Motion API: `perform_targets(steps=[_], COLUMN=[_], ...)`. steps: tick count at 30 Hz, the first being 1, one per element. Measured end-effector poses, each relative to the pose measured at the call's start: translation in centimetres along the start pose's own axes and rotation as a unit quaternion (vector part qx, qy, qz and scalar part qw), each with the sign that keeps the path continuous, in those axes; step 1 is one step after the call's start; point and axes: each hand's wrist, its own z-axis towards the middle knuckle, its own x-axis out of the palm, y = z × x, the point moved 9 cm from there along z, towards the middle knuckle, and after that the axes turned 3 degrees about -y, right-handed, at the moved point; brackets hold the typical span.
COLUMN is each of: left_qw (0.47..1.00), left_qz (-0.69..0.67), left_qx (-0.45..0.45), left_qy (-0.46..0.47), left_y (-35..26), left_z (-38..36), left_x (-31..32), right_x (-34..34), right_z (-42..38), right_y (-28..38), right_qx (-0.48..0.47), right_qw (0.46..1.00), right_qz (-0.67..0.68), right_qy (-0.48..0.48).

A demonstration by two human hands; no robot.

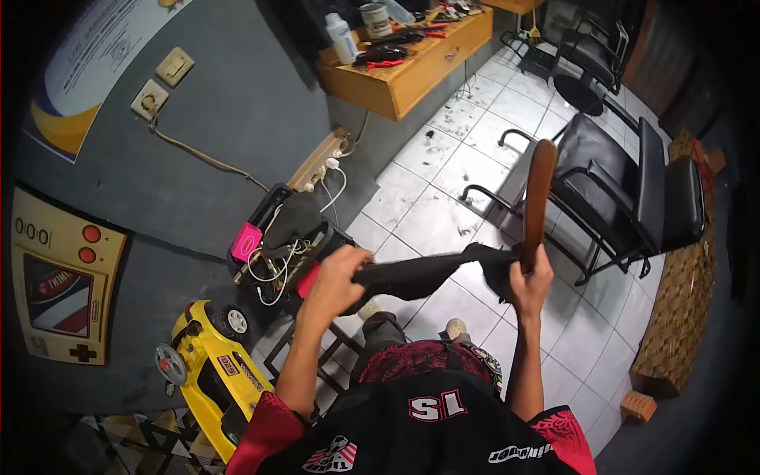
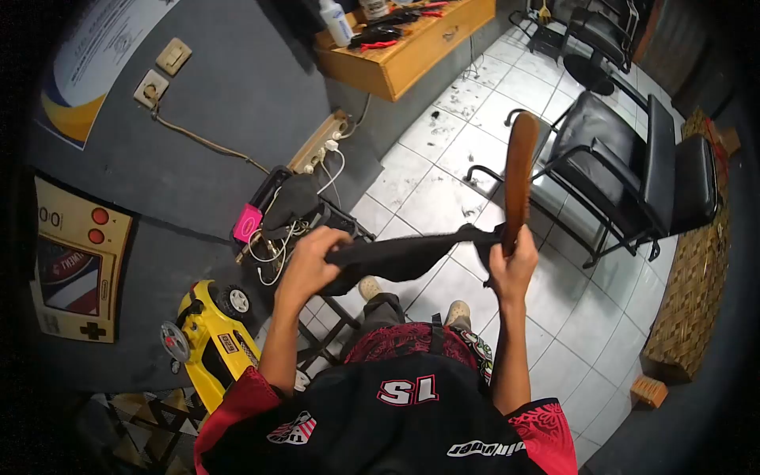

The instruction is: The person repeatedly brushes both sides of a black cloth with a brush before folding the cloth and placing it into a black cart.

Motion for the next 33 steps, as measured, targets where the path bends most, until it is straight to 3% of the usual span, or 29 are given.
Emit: perform_targets(steps=[2, 3, 5, 8, 9, 11, 13, 15, 17, 18, 19, 20, 21, 23, 24, 27, 29, 31, 33], left_qw=[0.997, 0.994, 0.993, 0.960, 0.950, 0.974, 0.972, 0.975, 0.982, 0.984, 0.990, 0.975, 0.922, 0.839, 0.815, 0.765, 0.715, 0.682, 0.701], left_qz=[0.037, 0.037, 0.004, -0.251, -0.275, -0.149, -0.085, -0.020, 0.039, 0.059, 0.017, -0.168, -0.346, -0.454, -0.475, -0.589, -0.665, -0.713, -0.695], left_qx=[-0.002, -0.004, 0.021, -0.080, -0.118, -0.023, -0.017, -0.015, -0.040, -0.097, -0.103, -0.140, -0.172, -0.272, -0.276, -0.229, -0.177, -0.127, -0.123], left_qy=[-0.066, -0.101, -0.112, -0.097, -0.084, -0.166, -0.219, -0.221, -0.178, -0.137, -0.090, -0.046, 0.005, 0.124, 0.185, 0.123, 0.118, 0.101, 0.103], left_y=[0.3, 0.5, 0.1, 0.4, 0.5, -0.7, -3.5, -4.4, -3.6, -2.5, -1.9, 0.0, 1.0, -1.1, -2.5, -4.6, -6.5, -7.9, -7.3], left_z=[-0.6, -0.8, -0.9, -0.6, -0.5, 0.5, 1.5, 2.5, 3.7, 4.4, 5.0, 5.1, 5.0, 2.7, 1.7, 1.7, 2.2, 2.7, 3.0], left_x=[-1.2, -1.7, -1.5, 0.2, 0.9, 0.8, 0.3, 0.0, -0.2, -0.2, 0.0, 1.7, 3.9, 6.6, 7.8, 10.7, 11.3, 12.0, 14.9], right_x=[-3.1, -4.3, -6.5, -7.6, -7.7, -7.6, -8.1, -8.1, -9.3, -9.4, -9.3, -9.3, -9.3, -9.3, -9.3, -9.1, -7.9, -6.2, -4.2], right_z=[0.5, 0.6, 0.8, 0.7, 0.5, 0.4, 0.7, 0.9, 1.2, 1.1, 0.9, 0.4, -0.3, -2.1, -3.0, -4.7, -6.2, -7.9, -9.3], right_y=[-0.9, -2.1, -2.5, -4.2, -4.6, -5.5, -6.4, -8.4, -8.2, -8.2, -8.4, -9.4, -9.8, -10.9, -11.0, -9.6, -10.6, -9.8, -9.3], right_qx=[-0.015, 0.033, 0.045, 0.065, 0.060, 0.086, 0.106, 0.161, 0.132, 0.152, 0.170, 0.165, 0.165, 0.191, 0.199, 0.088, 0.177, 0.234, 0.268], right_qw=[0.999, 0.999, 0.997, 0.995, 0.993, 0.991, 0.989, 0.986, 0.989, 0.988, 0.985, 0.986, 0.986, 0.981, 0.979, 0.987, 0.983, 0.942, 0.919], right_qz=[-0.009, -0.016, 0.004, 0.028, 0.047, 0.041, 0.033, 0.010, 0.016, 0.015, 0.017, 0.000, -0.004, -0.031, -0.039, -0.108, 0.020, 0.239, 0.287], right_qy=[-0.051, -0.040, -0.068, -0.073, -0.090, -0.094, -0.099, -0.049, -0.062, -0.024, 0.011, 0.019, 0.001, -0.015, -0.032, -0.077, -0.034, -0.015, 0.042])
